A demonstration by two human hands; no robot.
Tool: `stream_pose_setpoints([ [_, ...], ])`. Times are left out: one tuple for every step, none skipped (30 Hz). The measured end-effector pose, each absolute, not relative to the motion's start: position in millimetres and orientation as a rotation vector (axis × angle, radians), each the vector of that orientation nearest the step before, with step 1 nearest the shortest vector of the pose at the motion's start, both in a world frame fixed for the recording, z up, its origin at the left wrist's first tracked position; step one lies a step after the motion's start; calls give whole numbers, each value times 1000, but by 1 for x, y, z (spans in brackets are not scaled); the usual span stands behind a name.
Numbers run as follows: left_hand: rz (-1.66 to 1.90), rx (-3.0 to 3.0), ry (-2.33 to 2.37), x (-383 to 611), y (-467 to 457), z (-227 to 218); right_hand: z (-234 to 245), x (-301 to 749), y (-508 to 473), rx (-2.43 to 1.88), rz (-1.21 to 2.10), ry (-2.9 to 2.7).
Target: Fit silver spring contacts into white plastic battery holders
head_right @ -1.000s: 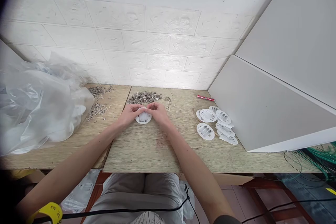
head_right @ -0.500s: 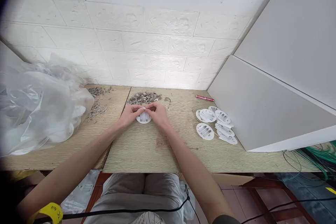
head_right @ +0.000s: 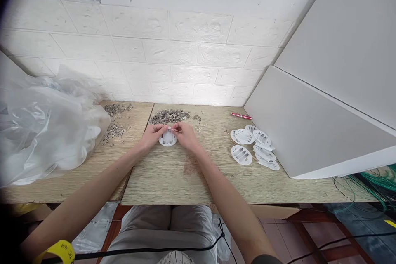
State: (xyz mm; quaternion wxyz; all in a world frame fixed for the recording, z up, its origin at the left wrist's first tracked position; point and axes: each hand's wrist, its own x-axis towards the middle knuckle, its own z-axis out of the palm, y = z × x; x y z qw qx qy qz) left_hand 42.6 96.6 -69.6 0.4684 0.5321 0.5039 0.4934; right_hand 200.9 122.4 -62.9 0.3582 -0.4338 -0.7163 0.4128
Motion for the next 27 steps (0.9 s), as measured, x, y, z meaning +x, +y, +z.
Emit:
stream_pose_setpoints([
  [1204,1318,1227,42,96,-70,-63,201,122,-1124,1085,-1830],
  [1199,1331,1219,42,96,-70,-63,201,122,-1131,1106,-1809],
  [1194,1344,1215,42,96,-70,-63,201,122,-1135,1129,-1780],
  [1188,1355,1213,42,96,-71,-63,201,121,-1137,1157,-1745],
  [1184,1365,1213,42,96,-72,-63,201,121,-1134,1191,-1706],
  [1180,1374,1215,42,96,-72,-63,201,120,-1127,1228,-1662],
  [1177,1381,1217,42,96,-73,-63,200,119,-1120,1265,-1613],
  [1176,1386,1221,42,97,-74,-63,199,119,-1113,1301,-1562],
  [1176,1391,1226,42,97,-74,-63,199,118,-1108,1334,-1511],
  [1176,1394,1230,42,97,-75,-63,197,117,-1104,1362,-1466],
  [1177,1395,1234,42,97,-75,-64,196,117,-1097,1386,-1426],
  [1178,1394,1238,42,98,-75,-64,195,116,-1090,1407,-1393],
  [1179,1394,1241,43,98,-75,-64,194,116,-1081,1425,-1368],
  [1180,1391,1241,43,98,-75,-64,193,116,-1073,1438,-1348],
  [1181,1388,1240,43,98,-75,-65,193,116,-1067,1445,-1334],
  [1185,1384,1240,43,98,-75,-65,192,116,-1063,1447,-1326],
  [1188,1378,1238,43,98,-75,-65,192,115,-1059,1443,-1325],
  [1190,1374,1235,43,98,-75,-65,192,115,-1057,1435,-1330],
  [1190,1374,1230,43,98,-75,-65,192,115,-1057,1424,-1338],
  [1187,1379,1224,43,98,-76,-64,192,115,-1058,1414,-1351],
  [1182,1388,1219,42,98,-77,-64,193,115,-1058,1402,-1371],
  [1175,1404,1215,42,98,-77,-64,193,115,-1060,1383,-1397],
  [1168,1422,1215,41,99,-78,-64,194,115,-1061,1359,-1427],
  [1165,1441,1220,41,99,-78,-64,194,116,-1064,1328,-1460],
  [1164,1458,1231,40,99,-79,-65,194,116,-1070,1293,-1494],
  [1165,1471,1244,40,99,-79,-65,194,117,-1079,1257,-1524],
  [1167,1478,1258,40,100,-79,-65,194,117,-1086,1226,-1549],
])
